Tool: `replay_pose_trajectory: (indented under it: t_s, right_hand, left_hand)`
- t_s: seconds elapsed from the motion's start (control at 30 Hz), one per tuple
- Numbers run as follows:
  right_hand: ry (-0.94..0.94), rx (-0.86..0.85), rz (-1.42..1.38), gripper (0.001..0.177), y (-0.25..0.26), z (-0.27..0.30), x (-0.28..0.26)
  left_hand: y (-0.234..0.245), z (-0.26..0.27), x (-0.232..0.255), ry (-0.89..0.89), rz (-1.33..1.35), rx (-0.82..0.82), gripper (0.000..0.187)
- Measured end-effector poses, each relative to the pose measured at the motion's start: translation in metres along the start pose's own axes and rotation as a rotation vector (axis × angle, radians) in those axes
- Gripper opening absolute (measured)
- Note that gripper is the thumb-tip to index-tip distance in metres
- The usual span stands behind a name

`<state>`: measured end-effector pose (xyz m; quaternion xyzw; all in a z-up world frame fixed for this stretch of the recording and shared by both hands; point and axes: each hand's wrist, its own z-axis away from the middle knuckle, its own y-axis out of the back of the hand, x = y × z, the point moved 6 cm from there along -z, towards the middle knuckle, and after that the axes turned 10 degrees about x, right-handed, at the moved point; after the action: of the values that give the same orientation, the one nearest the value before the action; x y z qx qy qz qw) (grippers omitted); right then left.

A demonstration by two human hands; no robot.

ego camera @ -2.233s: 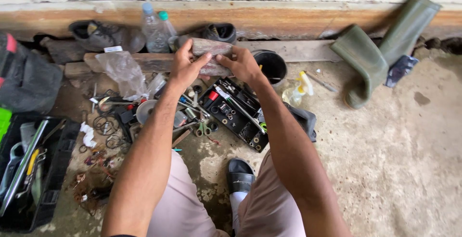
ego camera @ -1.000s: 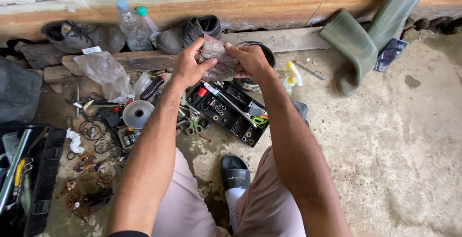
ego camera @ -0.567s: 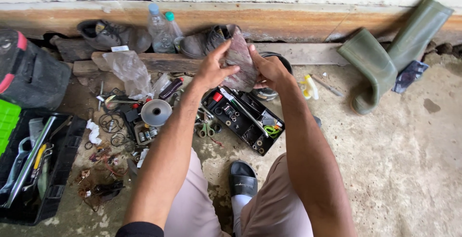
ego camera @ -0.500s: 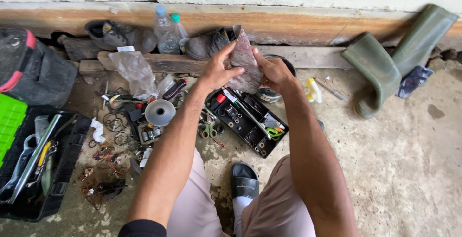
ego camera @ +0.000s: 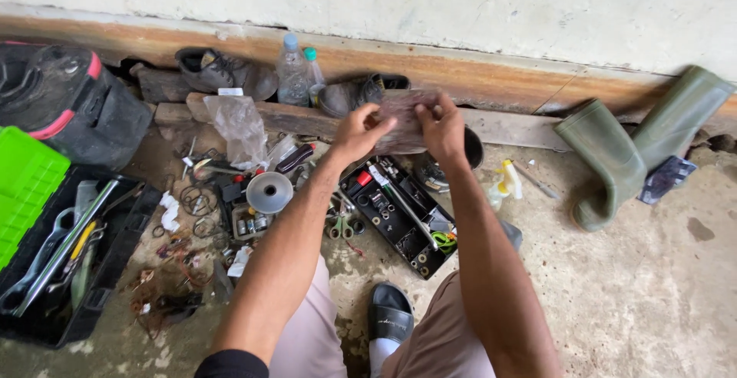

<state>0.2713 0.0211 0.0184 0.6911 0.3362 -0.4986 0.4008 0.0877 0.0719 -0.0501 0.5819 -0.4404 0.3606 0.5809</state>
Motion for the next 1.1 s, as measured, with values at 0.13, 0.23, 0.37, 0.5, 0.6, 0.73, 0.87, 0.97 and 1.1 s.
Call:
replay_pose_trajectory:
  t_s: [0.13, 0.23, 0.37, 0.5, 0.6, 0.73, 0.87, 0.97, 1.1]
  right_hand:
    - [-0.083, 0.021, 0.08, 0.02, -0.003, -0.038, 0.077]
    - [-0.109, 0.047, 0.283, 0.026, 0.013, -0.032, 0.075]
    - [-0.056, 0.116, 0.395, 0.027, 0.035, -0.027, 0.072]
    - [-0.084, 0.151, 0.458, 0.027, 0.059, -0.019, 0.071]
    - [-0.068, 0.202, 0.284, 0.022, 0.09, -0.016, 0.073]
    - [-0.146, 0.206, 0.324, 0.031, 0.126, 0.002, 0.054]
    - [-0.155, 0.195, 0.337, 0.025, 0.148, 0.017, 0.046]
    - [-0.132, 0.213, 0.347, 0.024, 0.161, 0.025, 0.041]
    - [-0.091, 0.198, 0.392, 0.022, 0.169, 0.037, 0.025]
  left_hand:
    - [-0.004, -0.02, -0.007, -0.156, -0.038, 0.032, 0.054]
    - [-0.011, -0.02, -0.004, -0.232, -0.219, 0.064, 0.048]
    - [-0.027, -0.007, 0.024, -0.369, -0.299, 0.081, 0.041]
    - [-0.059, -0.001, 0.031, -0.448, -0.291, 0.012, 0.037]
    - [-0.069, 0.007, 0.048, -0.414, -0.235, -0.064, 0.044]
    - [-0.082, 0.006, 0.053, -0.391, -0.227, -0.105, 0.054]
    - [-0.094, 0.003, 0.046, -0.342, -0.222, -0.124, 0.042]
    - [-0.109, 0.006, 0.051, -0.283, -0.238, -0.213, 0.04]
    - [-0.132, 0.046, 0.091, 0.002, 0.007, -0.423, 0.062]
